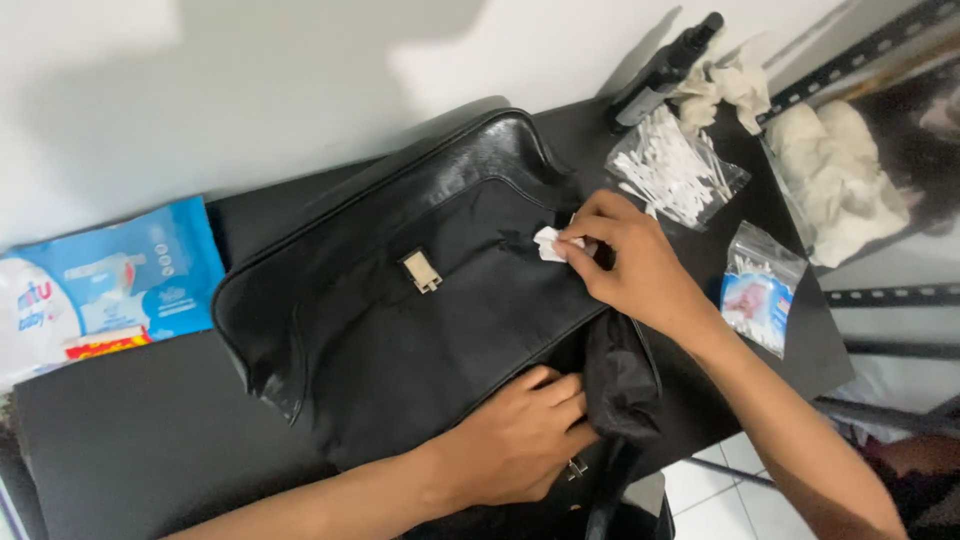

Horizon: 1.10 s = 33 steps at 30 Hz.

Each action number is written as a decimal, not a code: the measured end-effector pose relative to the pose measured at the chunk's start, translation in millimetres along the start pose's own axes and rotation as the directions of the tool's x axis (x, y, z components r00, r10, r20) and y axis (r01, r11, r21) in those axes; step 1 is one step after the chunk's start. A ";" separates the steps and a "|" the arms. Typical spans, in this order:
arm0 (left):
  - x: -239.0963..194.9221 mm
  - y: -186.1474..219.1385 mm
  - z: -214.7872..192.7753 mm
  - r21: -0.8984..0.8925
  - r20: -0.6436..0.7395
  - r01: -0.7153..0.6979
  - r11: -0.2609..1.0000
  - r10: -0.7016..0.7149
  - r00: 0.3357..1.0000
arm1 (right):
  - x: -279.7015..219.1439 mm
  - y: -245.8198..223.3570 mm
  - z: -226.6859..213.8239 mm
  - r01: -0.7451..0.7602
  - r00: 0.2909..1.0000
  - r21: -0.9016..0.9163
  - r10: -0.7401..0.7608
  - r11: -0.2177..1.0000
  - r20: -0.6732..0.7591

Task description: Cleaning the interior and exterior surfaces of a black bag using wet wipes.

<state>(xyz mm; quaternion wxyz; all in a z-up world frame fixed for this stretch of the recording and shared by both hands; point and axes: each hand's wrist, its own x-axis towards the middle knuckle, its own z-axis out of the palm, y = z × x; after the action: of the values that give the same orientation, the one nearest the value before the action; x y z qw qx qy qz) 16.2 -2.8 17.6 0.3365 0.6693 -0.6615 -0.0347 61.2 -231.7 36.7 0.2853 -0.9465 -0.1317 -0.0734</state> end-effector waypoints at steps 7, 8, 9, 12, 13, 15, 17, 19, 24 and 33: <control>18.9 4.2 -15.9 -0.132 -0.030 0.084 0.988 -0.089 0.996 | -44.6 -36.0 -24.5 -0.055 0.998 -0.102 0.052 0.993 -0.031; 18.7 4.7 -13.1 -0.152 -0.009 0.080 0.985 -0.082 0.997 | -52.6 -40.8 -29.6 -0.084 0.996 -0.094 0.081 0.992 -0.033; 18.9 5.4 -9.8 -0.181 0.039 0.130 0.975 -0.125 0.991 | -60.9 -45.3 -35.0 -0.040 0.999 -0.149 0.043 0.988 0.014; 21.8 3.4 -2.1 -0.142 0.099 0.183 0.973 -0.170 0.980 | -94.9 -30.4 -51.3 -0.116 0.993 -0.072 0.116 0.991 0.006; 22.0 4.0 -0.2 -0.072 0.096 0.205 0.976 -0.198 0.975 | -109.5 -22.4 -55.8 -0.208 0.977 0.073 0.210 0.975 -0.023; 23.0 5.1 0.4 -0.108 0.113 0.201 0.974 -0.189 0.975 | -118.6 -32.4 -72.8 -0.226 0.965 0.199 0.247 0.954 -0.088; 29.4 4.5 -3.5 -0.131 0.117 0.196 0.972 -0.181 0.976 | -129.3 -34.6 -82.1 -0.213 0.950 0.316 0.272 0.925 -0.156; 37.0 5.6 -11.9 -0.348 0.148 0.375 0.859 -0.345 0.927 | -143.7 -32.1 -79.8 -0.225 0.961 0.400 0.271 0.888 -0.059; 48.0 9.1 -25.6 -0.464 0.194 0.576 0.673 -0.557 0.807 | -163.0 -49.2 -49.0 -0.202 0.943 0.383 0.285 0.901 -0.171; 44.5 13.8 -26.3 -0.481 0.089 0.531 0.697 -0.564 0.821 | -158.8 -51.4 -30.4 -0.420 0.690 0.470 0.610 0.776 -0.391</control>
<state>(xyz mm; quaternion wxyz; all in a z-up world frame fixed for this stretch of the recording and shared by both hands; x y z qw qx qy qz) 22.7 -31.2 62.5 0.4888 0.7298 -0.3903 -0.2759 -107.4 -240.4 54.6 0.4795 -0.8220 0.2158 -0.2189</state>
